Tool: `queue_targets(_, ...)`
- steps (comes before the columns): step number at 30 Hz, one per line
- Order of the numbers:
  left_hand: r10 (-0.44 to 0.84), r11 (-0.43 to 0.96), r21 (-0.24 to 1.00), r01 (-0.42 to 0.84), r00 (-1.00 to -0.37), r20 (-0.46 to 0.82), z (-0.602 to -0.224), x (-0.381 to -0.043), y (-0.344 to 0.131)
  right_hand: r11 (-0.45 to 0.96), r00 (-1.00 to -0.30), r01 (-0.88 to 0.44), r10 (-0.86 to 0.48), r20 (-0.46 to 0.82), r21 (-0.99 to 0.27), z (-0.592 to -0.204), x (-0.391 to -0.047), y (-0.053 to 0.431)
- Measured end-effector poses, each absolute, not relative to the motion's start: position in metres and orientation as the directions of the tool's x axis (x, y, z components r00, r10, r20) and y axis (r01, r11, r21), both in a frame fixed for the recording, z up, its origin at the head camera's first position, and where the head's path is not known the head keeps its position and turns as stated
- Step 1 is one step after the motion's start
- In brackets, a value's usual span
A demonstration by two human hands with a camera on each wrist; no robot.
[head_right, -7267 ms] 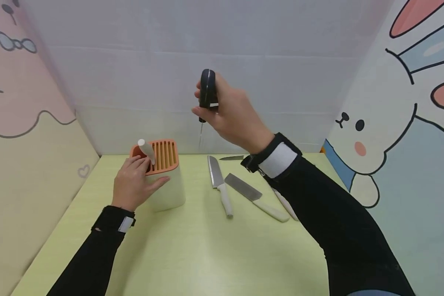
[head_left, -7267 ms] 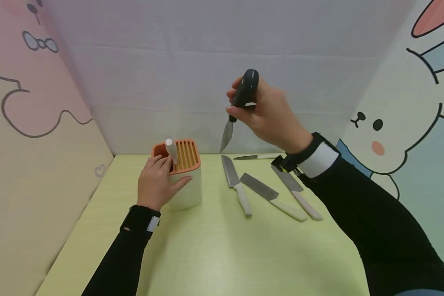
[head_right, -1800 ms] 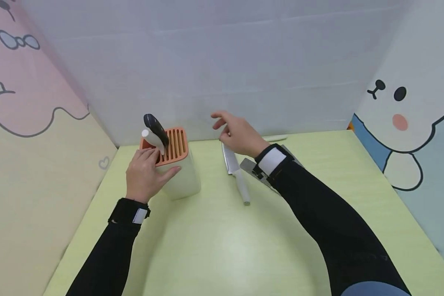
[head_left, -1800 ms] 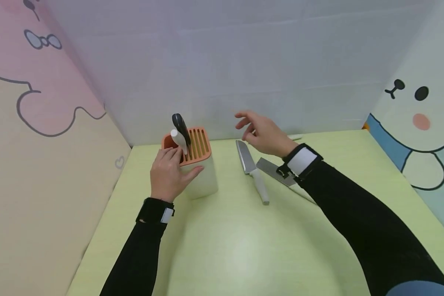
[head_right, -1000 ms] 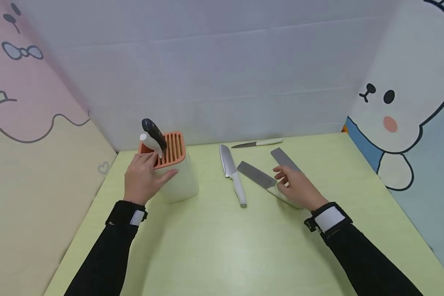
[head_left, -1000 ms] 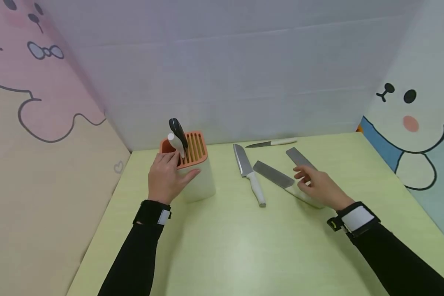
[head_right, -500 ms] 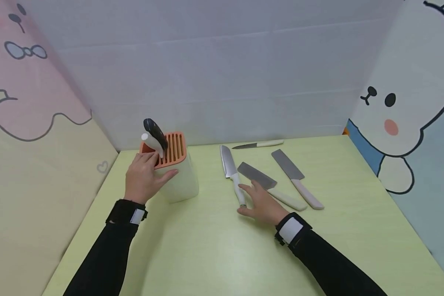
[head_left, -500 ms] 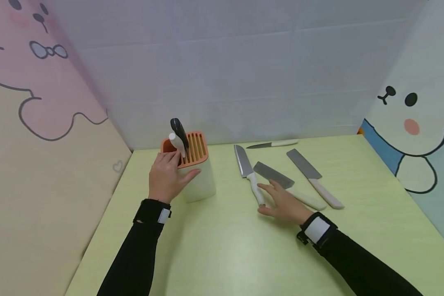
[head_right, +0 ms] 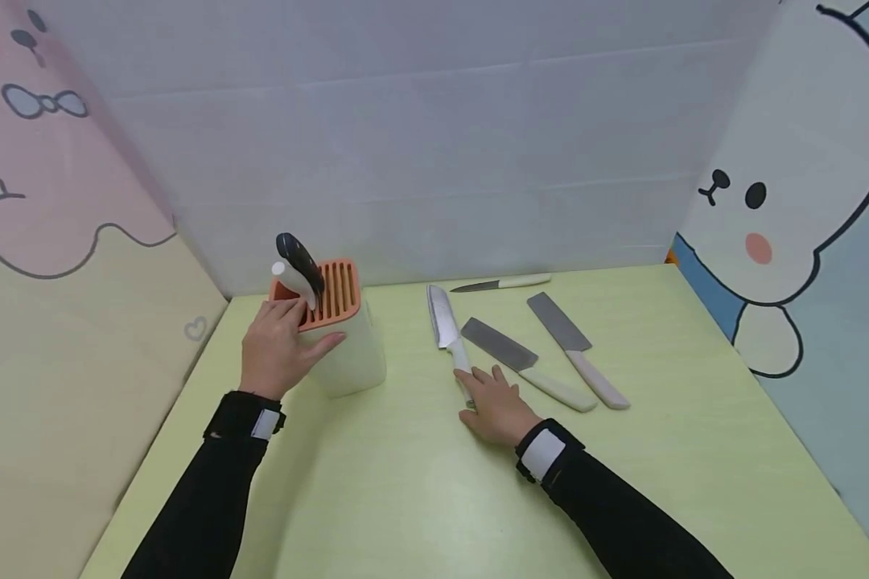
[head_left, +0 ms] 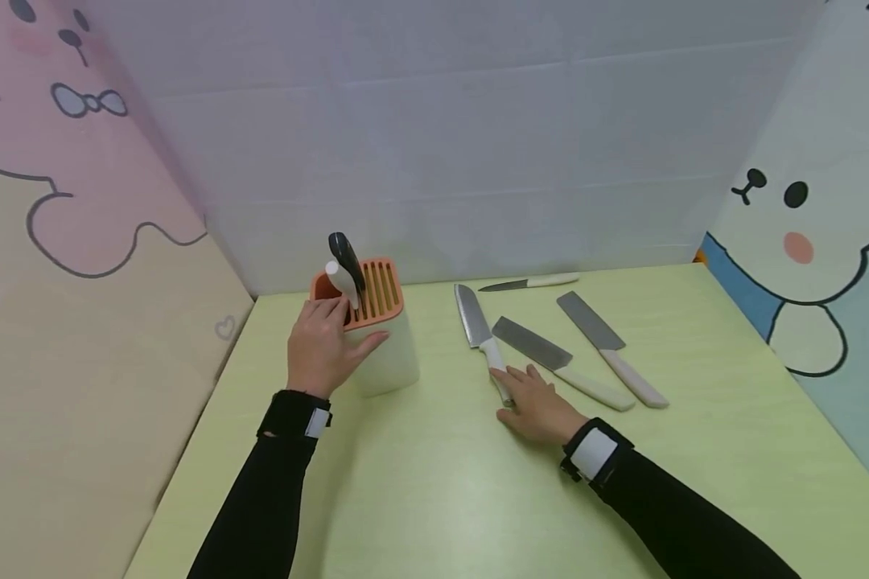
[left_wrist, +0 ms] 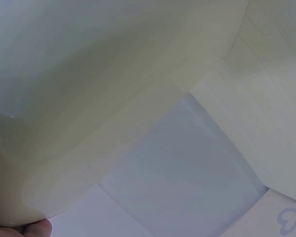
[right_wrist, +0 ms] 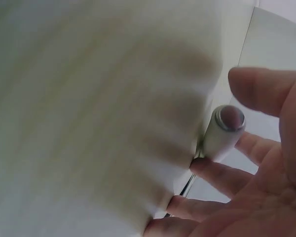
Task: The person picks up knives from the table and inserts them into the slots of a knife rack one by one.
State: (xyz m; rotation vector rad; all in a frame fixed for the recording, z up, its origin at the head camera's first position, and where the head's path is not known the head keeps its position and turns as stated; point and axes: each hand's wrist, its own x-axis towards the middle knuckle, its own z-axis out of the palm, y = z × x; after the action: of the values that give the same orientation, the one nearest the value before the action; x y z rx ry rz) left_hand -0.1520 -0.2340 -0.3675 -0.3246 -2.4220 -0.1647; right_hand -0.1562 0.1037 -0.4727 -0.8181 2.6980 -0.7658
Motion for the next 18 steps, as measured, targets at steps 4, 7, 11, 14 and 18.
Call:
queue_targets(4,0.180,0.963,0.035,0.267,-0.733,0.656,-0.367,-0.151,-0.235,0.690,-0.809,-0.474,-0.586,-0.038,-0.548,-0.473,-0.155,0.106)
queue_targets(7,0.181,0.961,0.040,0.272,-0.735,0.653,-0.366,-0.150,-0.234,0.703,-0.816,-0.467,-0.576,-0.043,-0.537,-0.474,-0.153,0.108)
queue_targets(11,0.182,0.959,0.050,0.280,-0.740,0.648,-0.364,-0.150,-0.232,0.716,-0.822,-0.463,-0.567,-0.048,-0.522,-0.474,-0.145,0.112)
queue_targets(14,0.178,0.959,0.053,0.277,-0.742,0.646,-0.364,-0.150,-0.231,0.709,-0.817,-0.472,-0.575,-0.042,-0.524,-0.473,-0.138,0.117)
queue_targets(18,0.174,0.961,0.054,0.271,-0.746,0.642,-0.366,-0.150,-0.232,0.680,-0.804,-0.490,-0.594,-0.018,-0.545,-0.471,-0.128,0.127)
